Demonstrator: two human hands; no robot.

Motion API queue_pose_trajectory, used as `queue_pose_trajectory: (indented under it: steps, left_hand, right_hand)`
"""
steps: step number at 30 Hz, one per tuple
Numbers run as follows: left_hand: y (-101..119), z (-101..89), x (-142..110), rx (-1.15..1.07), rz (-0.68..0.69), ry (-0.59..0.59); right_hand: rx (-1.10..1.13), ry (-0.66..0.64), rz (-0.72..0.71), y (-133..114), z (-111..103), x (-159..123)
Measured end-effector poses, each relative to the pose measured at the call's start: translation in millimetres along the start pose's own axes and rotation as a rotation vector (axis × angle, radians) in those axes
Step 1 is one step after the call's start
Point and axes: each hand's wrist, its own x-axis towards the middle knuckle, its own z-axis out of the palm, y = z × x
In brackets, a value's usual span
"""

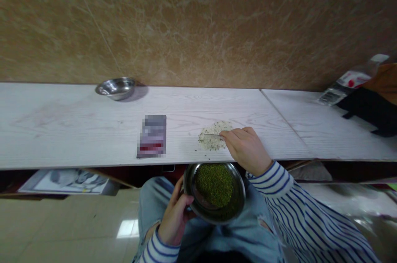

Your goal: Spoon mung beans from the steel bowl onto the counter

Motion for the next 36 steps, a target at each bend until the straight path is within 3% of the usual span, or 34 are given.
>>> queue_pose_trajectory:
  steps: [5, 12, 23, 36]
  left_hand:
    - [2, -1.4, -1, -0.019, 0.006, 0.014]
    - [3, -4.4, -1, -0.009, -0.004, 0.017]
    - [0, -6.5, 0, 0.002, -0.005, 0.016]
    - [-1, -6.1, 0, 0.01, -0.004, 0.005]
  right_hand:
    - [0.004, 0.012, -0.02, -8, -1, 6]
    - [0.038, 0.042, -0.029, -13, -5, -9]
    - [0.143, 0.004, -0.061, -21, 1, -14]
    - [0.11, 0.009, -0.044, -10, 1, -21]
